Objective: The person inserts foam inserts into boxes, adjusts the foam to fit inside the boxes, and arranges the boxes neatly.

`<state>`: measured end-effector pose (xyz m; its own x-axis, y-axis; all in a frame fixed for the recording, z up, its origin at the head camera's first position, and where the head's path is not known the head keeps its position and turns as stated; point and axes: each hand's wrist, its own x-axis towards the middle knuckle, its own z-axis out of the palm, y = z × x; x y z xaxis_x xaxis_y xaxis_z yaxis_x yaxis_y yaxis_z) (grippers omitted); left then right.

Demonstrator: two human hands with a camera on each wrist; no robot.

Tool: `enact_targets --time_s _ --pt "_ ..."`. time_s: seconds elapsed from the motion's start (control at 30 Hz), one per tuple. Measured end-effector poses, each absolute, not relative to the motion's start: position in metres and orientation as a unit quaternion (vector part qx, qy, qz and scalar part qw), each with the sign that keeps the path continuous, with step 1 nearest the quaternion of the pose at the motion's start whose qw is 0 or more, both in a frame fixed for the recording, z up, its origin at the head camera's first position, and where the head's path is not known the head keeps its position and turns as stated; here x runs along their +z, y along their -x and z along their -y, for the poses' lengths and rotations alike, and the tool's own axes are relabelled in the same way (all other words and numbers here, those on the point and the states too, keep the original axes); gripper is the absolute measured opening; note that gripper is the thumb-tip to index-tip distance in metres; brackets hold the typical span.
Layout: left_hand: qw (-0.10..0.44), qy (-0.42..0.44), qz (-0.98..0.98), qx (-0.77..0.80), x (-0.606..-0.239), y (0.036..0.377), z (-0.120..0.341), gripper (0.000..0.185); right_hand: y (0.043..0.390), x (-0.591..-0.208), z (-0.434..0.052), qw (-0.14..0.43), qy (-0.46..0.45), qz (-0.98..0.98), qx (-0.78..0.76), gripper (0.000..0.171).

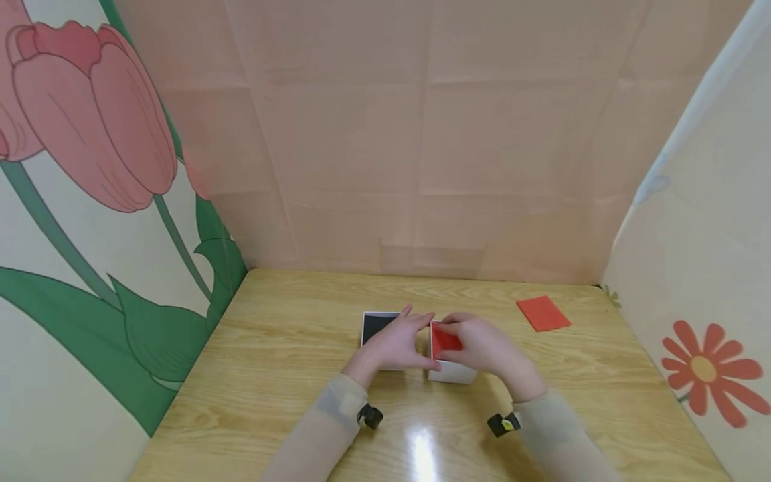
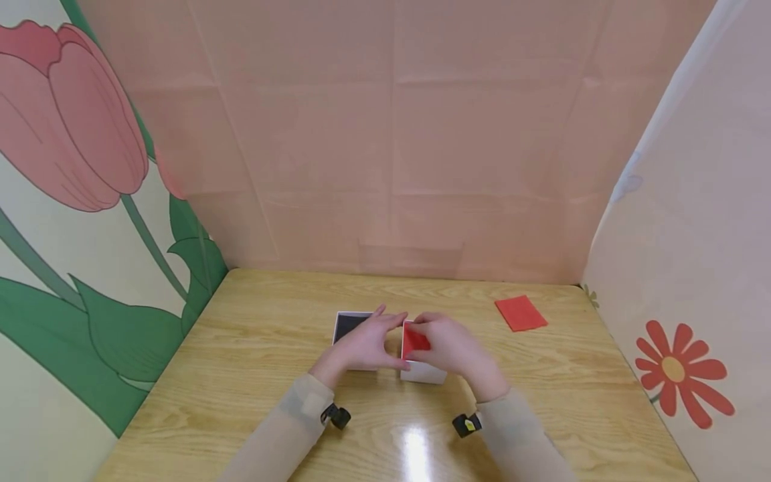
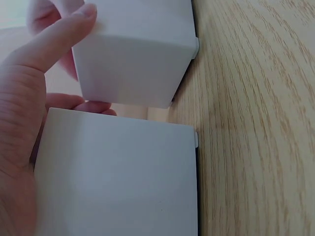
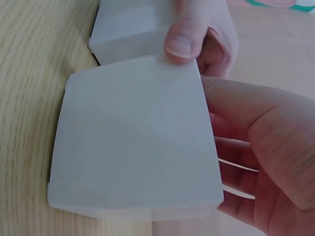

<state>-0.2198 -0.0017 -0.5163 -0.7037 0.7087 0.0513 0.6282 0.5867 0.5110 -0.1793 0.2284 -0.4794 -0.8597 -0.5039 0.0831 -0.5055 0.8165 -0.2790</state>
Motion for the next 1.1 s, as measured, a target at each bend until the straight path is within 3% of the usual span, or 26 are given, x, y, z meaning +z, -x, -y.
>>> enact_targets --time_s 0.5,1.1 --pt "0.069 -0.385 -0.884 0.256 -0.515 0.220 0.001 0.109 0.183 -0.477 -0.217 0.016 -0.249 0.960 0.127 0.057" --pt "0.086 -0.355 -0.896 0.254 -0.515 0.217 0.002 0.110 0.175 -0.467 -0.266 -0.016 -0.217 0.968 0.121 0.053"
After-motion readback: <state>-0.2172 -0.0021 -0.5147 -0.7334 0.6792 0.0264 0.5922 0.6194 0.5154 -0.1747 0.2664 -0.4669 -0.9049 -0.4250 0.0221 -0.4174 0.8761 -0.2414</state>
